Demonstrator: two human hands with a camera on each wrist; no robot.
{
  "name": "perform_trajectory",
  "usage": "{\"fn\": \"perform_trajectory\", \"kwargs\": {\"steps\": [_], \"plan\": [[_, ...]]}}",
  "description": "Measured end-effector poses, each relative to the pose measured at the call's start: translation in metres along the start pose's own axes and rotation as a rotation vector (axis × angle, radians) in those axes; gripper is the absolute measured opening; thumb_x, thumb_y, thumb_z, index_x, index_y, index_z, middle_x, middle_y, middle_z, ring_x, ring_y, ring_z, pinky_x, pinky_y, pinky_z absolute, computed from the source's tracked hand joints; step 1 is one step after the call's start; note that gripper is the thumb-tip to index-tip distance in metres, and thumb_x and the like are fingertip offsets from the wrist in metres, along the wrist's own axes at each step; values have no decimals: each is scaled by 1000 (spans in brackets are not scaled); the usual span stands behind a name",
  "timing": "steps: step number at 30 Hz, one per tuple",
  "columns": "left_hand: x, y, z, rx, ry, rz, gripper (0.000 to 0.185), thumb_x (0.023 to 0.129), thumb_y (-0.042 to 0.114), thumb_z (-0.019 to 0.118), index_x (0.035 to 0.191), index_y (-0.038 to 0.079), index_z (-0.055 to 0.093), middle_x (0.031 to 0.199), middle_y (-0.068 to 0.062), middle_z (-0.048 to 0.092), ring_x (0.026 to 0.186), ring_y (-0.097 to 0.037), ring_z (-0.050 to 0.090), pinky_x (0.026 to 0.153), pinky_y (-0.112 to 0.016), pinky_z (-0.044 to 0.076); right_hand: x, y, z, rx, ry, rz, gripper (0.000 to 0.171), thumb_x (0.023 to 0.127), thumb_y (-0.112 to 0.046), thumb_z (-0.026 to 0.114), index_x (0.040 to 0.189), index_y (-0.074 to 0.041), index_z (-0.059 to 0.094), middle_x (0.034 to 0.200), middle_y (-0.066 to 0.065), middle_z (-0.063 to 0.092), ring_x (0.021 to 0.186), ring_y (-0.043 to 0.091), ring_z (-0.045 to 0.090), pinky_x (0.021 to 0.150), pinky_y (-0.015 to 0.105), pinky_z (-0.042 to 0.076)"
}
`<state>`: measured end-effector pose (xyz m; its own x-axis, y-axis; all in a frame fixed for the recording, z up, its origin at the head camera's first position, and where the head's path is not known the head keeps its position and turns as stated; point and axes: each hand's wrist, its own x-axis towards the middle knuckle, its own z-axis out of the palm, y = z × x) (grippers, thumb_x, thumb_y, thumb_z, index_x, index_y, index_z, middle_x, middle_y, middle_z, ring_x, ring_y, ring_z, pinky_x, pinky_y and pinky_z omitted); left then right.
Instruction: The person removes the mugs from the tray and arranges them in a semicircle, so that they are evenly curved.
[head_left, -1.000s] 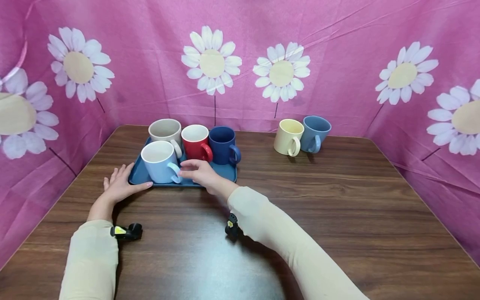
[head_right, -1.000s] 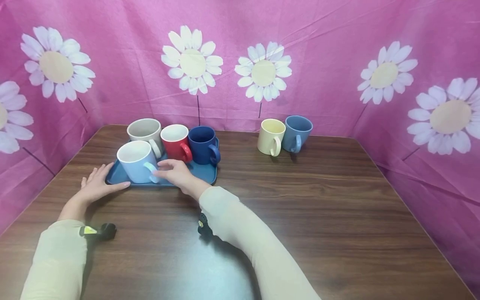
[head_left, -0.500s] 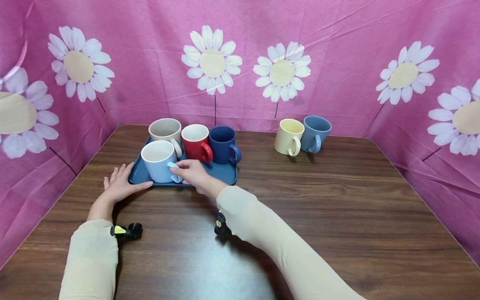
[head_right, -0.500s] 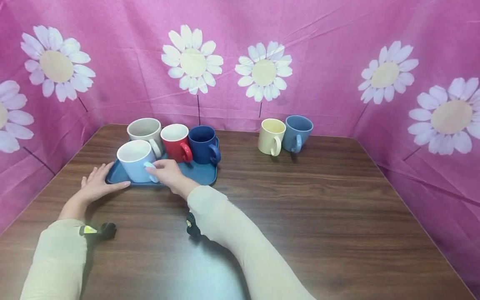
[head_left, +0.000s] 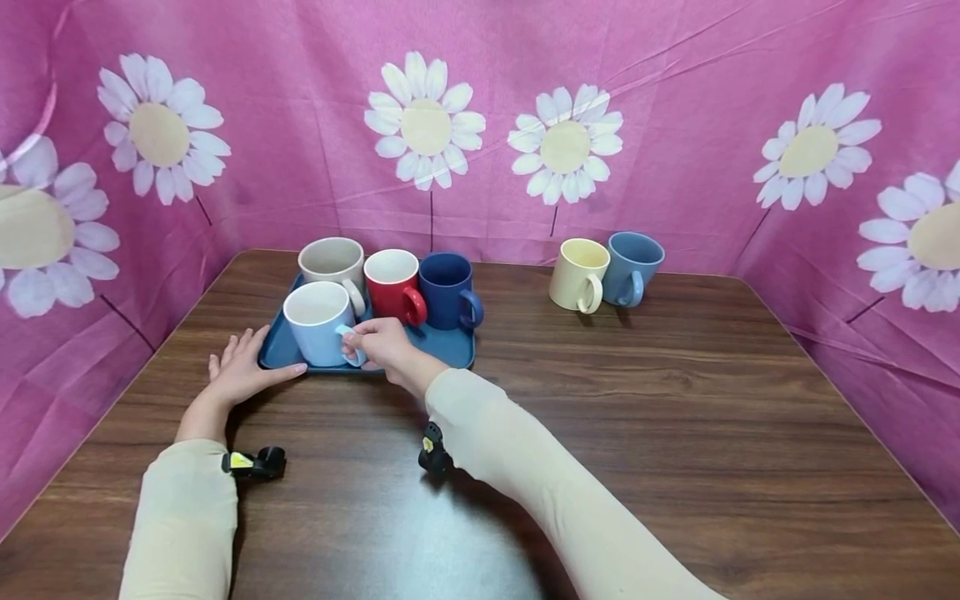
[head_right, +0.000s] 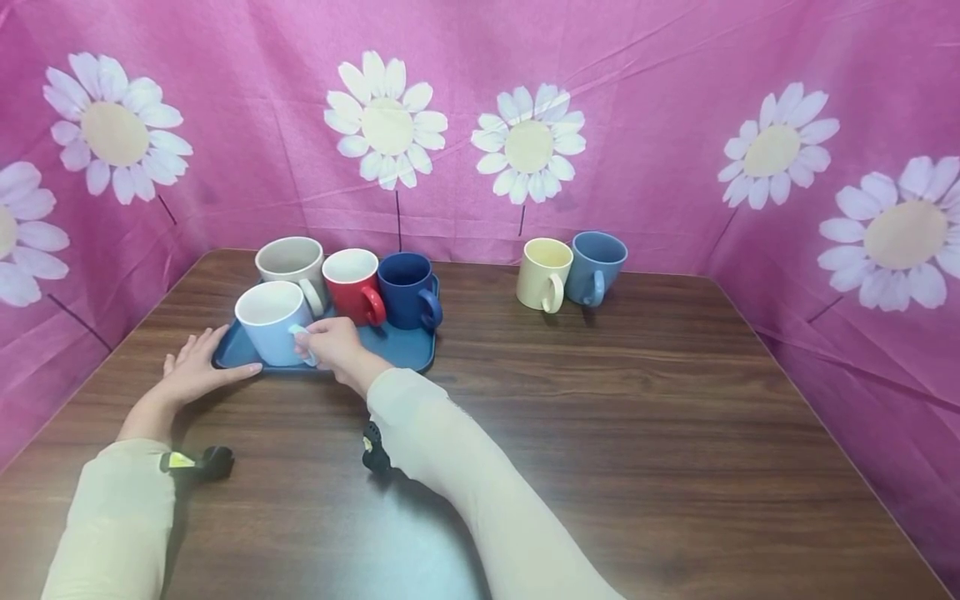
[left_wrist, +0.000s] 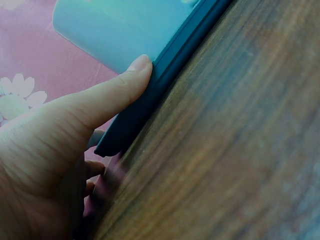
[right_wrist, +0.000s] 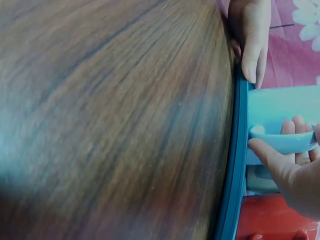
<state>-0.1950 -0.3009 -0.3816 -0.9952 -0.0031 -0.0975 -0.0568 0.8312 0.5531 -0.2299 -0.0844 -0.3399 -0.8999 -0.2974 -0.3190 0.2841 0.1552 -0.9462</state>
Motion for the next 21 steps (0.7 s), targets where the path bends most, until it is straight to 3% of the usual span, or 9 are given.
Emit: {"fn": "perform_trajectory", "kwargs": {"steps": [10, 21], "plan": [[-2, 2, -1, 0, 2, 0, 101, 72, 56, 58, 136, -2, 5, 134, -35, 1, 120, -49, -7, 86, -64, -9, 1, 0, 1, 42, 11, 25, 9, 81, -7, 60, 78, -1, 67, 64, 8, 61, 59, 17, 55, 69, 39, 48], [-2, 2, -1, 4, 13, 1, 101, 71, 55, 59, 136, -2, 7, 133, -36, 2, 120, -49, -7, 86, -64, -9, -7, -8, -7, 90, -83, 37, 10, 81, -7, 59, 81, -1, 67, 66, 10, 61, 60, 19, 56, 72, 43, 46]]}}
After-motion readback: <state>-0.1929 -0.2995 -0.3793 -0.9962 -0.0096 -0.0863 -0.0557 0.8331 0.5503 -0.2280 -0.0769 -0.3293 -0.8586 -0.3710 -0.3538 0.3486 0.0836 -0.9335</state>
